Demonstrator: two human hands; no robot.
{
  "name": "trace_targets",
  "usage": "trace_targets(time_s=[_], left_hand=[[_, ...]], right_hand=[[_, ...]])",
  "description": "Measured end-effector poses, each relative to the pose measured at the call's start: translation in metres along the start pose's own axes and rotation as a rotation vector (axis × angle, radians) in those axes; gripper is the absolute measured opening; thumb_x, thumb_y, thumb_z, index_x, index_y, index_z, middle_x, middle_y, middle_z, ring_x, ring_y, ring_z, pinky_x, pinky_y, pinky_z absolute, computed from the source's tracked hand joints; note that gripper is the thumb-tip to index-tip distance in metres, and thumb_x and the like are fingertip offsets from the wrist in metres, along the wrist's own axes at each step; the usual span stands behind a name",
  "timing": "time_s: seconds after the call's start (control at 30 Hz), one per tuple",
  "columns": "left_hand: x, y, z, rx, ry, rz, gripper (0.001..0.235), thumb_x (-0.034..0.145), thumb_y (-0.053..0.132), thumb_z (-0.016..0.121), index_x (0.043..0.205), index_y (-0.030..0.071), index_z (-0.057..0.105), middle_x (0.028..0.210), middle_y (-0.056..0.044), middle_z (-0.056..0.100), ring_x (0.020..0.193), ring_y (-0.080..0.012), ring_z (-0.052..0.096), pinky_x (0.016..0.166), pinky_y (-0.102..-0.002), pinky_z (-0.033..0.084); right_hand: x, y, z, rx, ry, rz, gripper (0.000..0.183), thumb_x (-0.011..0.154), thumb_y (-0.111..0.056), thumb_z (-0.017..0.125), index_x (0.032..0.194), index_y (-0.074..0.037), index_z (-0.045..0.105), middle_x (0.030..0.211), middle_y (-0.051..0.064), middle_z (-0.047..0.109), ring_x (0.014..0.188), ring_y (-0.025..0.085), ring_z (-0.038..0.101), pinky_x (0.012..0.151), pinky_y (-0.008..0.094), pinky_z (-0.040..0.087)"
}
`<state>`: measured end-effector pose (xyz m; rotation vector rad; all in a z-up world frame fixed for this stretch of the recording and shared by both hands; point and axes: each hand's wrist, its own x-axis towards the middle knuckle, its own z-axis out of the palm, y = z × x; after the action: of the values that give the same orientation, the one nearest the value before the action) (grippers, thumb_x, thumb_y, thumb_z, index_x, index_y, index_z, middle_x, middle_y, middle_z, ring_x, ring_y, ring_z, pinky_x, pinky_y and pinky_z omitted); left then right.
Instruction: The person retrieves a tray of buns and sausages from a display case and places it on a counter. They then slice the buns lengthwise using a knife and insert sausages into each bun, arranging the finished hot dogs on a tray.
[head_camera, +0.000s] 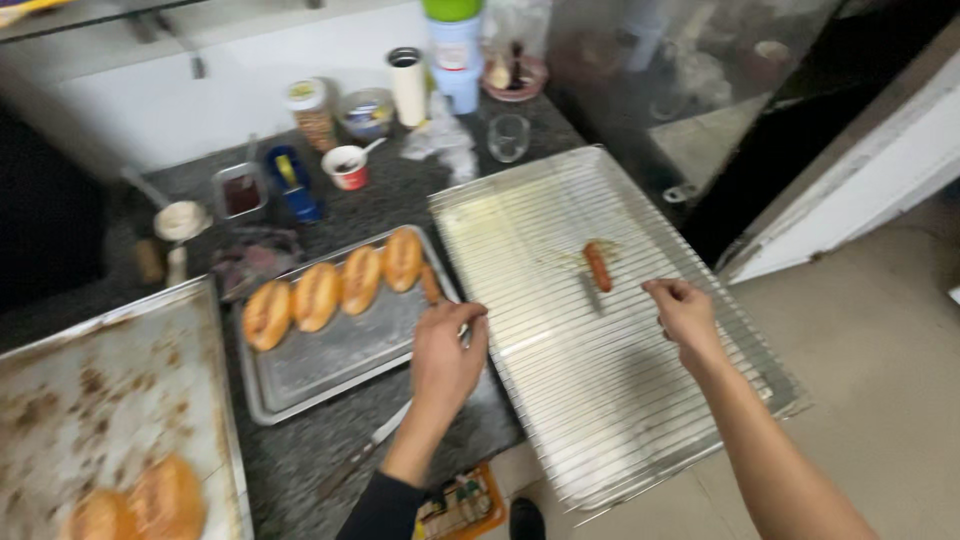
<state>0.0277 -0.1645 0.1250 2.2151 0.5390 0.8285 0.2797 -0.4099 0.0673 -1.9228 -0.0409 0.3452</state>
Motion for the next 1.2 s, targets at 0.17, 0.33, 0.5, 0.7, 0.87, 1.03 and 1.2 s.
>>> trace_targets(time_s=[0.17,0.33,0.5,0.7,0.87,1.03,1.2], left_hand=[[0.045,0.031,0.131,0.021,-0.232,0.046,0.015,0.087,0.018,0.068,0.092,0.011,0.080,0.089,-0.010,0.071,0.091,-0.0320,0.063,0.083,-0.046,0.048],[0.064,0.043,0.224,0.182,-0.242,0.023,0.022,0.087,0.025,0.071,0.099,0.007,0.076,0.095,-0.013,0.068,0.095,-0.0339,0.061,0.079,-0.049,0.047],[0.070,0.042,0.234,0.325,-0.274,-0.082,0.044,0.081,0.039,0.078,0.105,0.003,0.072,0.102,-0.016,0.065,0.099,-0.0326,0.058,0.082,-0.051,0.043],[0.075,0.037,0.217,0.332,-0.313,-0.374,0.042,0.081,0.047,0.077,0.093,0.006,0.076,0.103,-0.013,0.068,0.106,-0.0310,0.057,0.091,-0.050,0.038],[0.085,0.042,0.218,0.304,-0.385,-0.488,0.036,0.081,0.042,0.074,0.079,0.007,0.079,0.088,-0.014,0.072,0.097,-0.0319,0.061,0.092,-0.046,0.039],[0.093,0.043,0.215,0.148,-0.404,-0.692,0.033,0.077,0.038,0.074,0.080,0.006,0.081,0.071,-0.009,0.072,0.079,-0.0272,0.067,0.092,-0.041,0.042],[0.081,0.028,0.173,-0.457,-0.342,-0.709,0.026,0.080,0.027,0.072,0.084,0.003,0.081,0.072,-0.002,0.075,0.072,-0.0133,0.069,0.077,-0.033,0.053]], right_hand=[[0.017,0.018,-0.018,0.063,0.030,-0.043,0.026,0.098,-0.028,0.063,0.106,-0.008,0.075,0.070,-0.007,0.057,0.056,0.006,0.045,0.046,0.024,0.037],[0.014,0.020,-0.025,0.189,0.001,0.069,0.026,0.100,-0.026,0.061,0.112,-0.006,0.073,0.069,-0.005,0.051,0.057,0.007,0.044,0.048,0.025,0.034],[0.021,0.010,-0.034,0.210,-0.034,0.112,0.027,0.100,-0.026,0.060,0.113,-0.007,0.072,0.071,-0.005,0.049,0.057,0.006,0.045,0.048,0.024,0.035],[0.026,0.002,-0.023,0.251,-0.095,0.150,0.026,0.100,-0.027,0.060,0.114,-0.008,0.072,0.073,-0.004,0.048,0.059,0.006,0.043,0.050,0.024,0.035],[0.025,-0.009,-0.015,0.223,-0.117,0.164,0.025,0.100,-0.026,0.059,0.113,-0.009,0.072,0.075,-0.006,0.051,0.061,0.005,0.047,0.051,0.023,0.037],[0.026,-0.013,-0.015,0.289,-0.150,0.154,0.025,0.100,-0.025,0.060,0.113,-0.006,0.071,0.073,-0.005,0.049,0.059,0.006,0.044,0.050,0.024,0.033],[0.017,-0.033,0.002,0.244,-0.363,0.158,0.031,0.098,-0.029,0.063,0.119,-0.008,0.074,0.072,-0.007,0.043,0.057,0.005,0.036,0.049,0.024,0.029]])
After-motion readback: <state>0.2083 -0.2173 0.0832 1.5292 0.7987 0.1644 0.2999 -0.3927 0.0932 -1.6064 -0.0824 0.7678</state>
